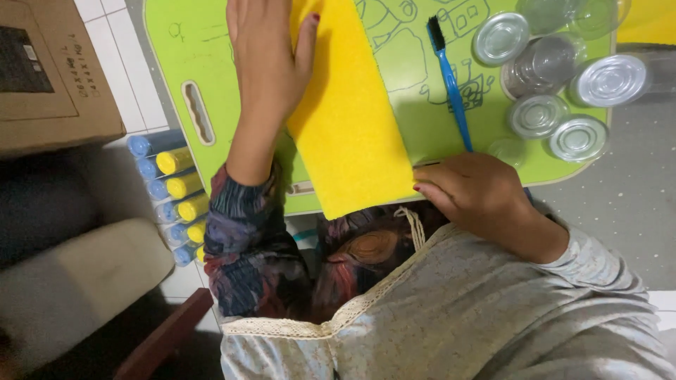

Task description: The person brushes a yellow sponge with a blue brush, then folds and rolls it tightly. Finally, the person inserts the rolled sponge into a clear plastic tube.

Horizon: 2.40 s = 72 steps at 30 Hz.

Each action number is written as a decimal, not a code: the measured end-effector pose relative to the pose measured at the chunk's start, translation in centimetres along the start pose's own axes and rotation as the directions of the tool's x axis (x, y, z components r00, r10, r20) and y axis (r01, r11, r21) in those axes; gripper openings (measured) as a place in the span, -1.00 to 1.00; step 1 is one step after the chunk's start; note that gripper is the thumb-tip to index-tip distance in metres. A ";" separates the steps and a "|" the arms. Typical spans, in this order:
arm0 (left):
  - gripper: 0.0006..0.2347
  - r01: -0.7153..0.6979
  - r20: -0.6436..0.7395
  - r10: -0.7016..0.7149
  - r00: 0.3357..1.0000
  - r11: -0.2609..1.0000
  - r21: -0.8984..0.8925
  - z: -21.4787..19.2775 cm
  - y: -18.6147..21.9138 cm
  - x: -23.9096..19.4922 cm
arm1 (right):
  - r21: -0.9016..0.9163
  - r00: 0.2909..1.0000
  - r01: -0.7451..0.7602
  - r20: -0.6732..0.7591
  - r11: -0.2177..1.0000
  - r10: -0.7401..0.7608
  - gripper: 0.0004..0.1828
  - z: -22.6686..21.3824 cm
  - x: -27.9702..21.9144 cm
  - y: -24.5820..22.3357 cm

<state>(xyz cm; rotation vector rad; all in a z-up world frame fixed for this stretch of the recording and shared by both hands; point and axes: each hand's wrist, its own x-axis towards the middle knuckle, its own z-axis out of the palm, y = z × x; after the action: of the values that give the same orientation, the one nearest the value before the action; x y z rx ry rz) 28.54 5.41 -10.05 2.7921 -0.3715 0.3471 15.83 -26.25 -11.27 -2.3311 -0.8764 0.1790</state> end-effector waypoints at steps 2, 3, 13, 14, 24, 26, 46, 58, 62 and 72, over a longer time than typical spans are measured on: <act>-0.62 0.102 0.082 -0.098 0.992 0.994 -0.038 -0.4 0.8 -2.8 | -0.011 0.997 0.074 0.000 0.997 -0.074 -0.85 0.9 0.1 0.2; -0.57 0.200 0.169 -0.186 0.968 0.977 -0.069 -0.7 1.1 -4.2 | -0.022 0.989 0.145 -0.002 0.989 -0.145 -0.78 1.3 0.2 0.2; -0.34 0.225 0.256 -0.293 0.921 0.938 0.264 1.2 -1.4 -9.3 | 0.022 0.940 0.339 0.046 0.941 -0.339 -0.78 1.2 0.5 -1.8; -0.36 0.214 0.248 -0.257 0.934 0.959 0.188 0.2 -0.2 -9.9 | -0.010 0.960 0.281 0.026 0.960 -0.280 -0.80 1.1 0.1 -1.8; -0.24 0.036 0.379 -0.124 0.917 0.972 0.231 1.4 5.4 -20.0 | -0.098 0.968 0.249 0.025 0.964 -0.248 -0.65 2.3 -1.3 0.0; -0.23 0.045 0.292 -0.091 0.952 0.986 0.161 1.3 5.4 -22.1 | -0.099 0.980 0.189 0.080 0.977 -0.181 -0.60 1.7 -1.6 -0.4; -0.50 -0.067 -0.186 0.050 0.981 0.994 -0.084 3.8 7.3 -27.2 | -0.324 0.959 0.160 -0.173 0.932 -0.225 -0.97 5.0 -2.0 -0.7; -0.87 -0.044 -0.235 -0.030 0.971 0.952 -0.302 1.7 7.0 -26.3 | -0.239 0.962 0.198 -0.138 0.951 -0.235 -0.74 4.3 -2.6 -1.0; -0.88 -0.048 -0.297 -0.073 0.952 0.924 -0.381 1.9 7.3 -25.9 | -0.236 0.951 0.223 -0.160 0.946 -0.264 -0.63 4.6 -2.2 -1.8; -0.92 -0.171 -0.390 -0.075 0.918 0.811 -0.560 -1.1 8.0 -24.0 | 0.004 0.898 0.327 -0.314 0.945 -0.309 -0.67 2.9 -1.5 -2.0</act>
<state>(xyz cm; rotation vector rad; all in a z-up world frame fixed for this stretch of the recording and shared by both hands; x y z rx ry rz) 3.49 3.58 -13.58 2.0430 -0.3743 0.6692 12.57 -24.53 -12.51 -2.0514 -1.0569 -0.2911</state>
